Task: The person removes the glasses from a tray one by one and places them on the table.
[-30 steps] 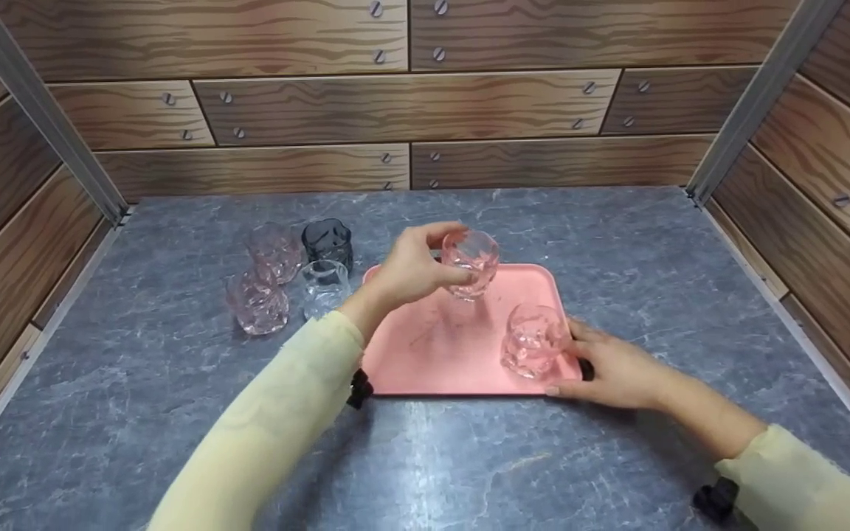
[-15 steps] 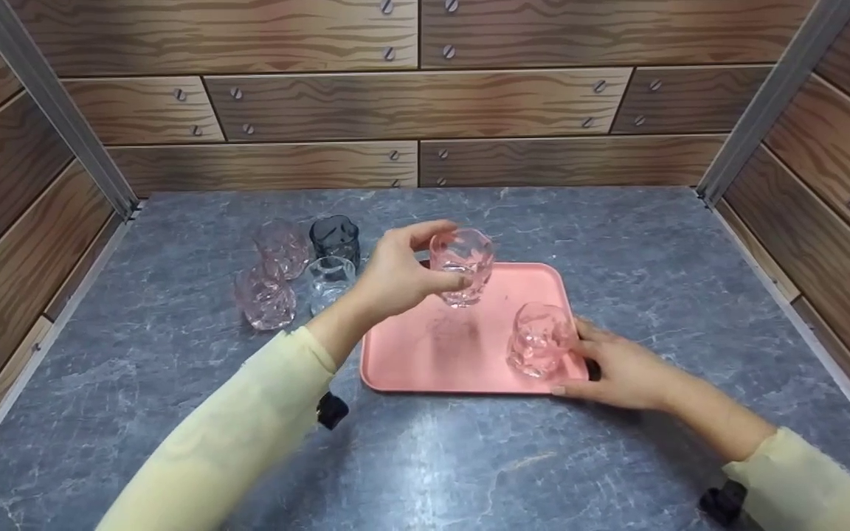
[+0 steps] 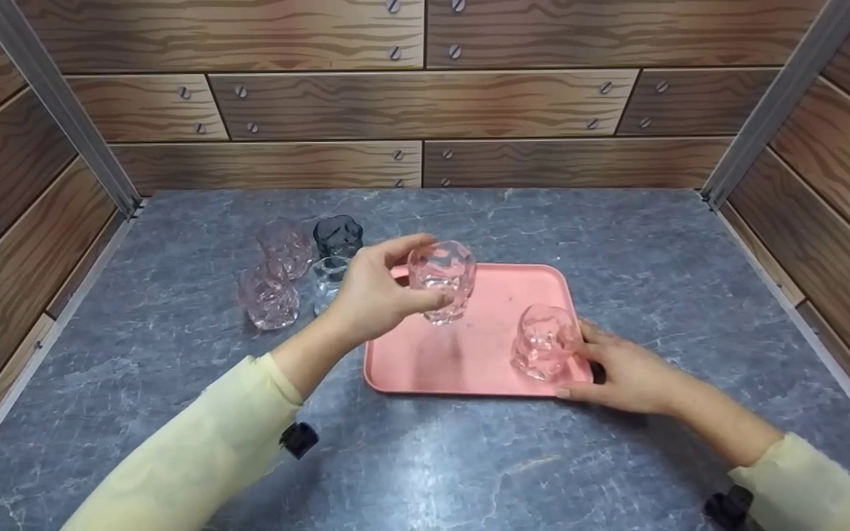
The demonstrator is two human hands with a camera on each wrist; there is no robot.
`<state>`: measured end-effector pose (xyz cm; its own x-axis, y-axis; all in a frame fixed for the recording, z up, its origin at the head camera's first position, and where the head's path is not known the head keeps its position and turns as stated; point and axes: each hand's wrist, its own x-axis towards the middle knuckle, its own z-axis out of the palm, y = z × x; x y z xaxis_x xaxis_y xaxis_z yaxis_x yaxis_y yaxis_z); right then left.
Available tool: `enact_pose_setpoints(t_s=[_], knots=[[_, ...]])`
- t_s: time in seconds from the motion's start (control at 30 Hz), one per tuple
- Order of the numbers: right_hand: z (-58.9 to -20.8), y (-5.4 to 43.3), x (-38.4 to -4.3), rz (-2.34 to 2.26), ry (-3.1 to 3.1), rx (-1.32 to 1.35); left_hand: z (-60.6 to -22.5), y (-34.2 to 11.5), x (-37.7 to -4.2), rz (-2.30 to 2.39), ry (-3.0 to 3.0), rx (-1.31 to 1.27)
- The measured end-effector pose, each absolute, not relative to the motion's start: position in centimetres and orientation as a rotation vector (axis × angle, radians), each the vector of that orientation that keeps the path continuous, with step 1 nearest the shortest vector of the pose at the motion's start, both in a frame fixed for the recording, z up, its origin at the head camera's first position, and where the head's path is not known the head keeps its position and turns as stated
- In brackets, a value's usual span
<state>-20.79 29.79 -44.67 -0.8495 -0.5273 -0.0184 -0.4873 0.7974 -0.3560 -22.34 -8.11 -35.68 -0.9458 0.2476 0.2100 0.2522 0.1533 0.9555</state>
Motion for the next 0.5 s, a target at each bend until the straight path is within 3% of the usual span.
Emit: enact_pose_setpoints(t_s=[0.5], knots=[[-44.6,29.7,-20.7,-0.537,2.866,-0.766,-35.4,-12.6,-19.7,-1.947,-2.355,-0.474]])
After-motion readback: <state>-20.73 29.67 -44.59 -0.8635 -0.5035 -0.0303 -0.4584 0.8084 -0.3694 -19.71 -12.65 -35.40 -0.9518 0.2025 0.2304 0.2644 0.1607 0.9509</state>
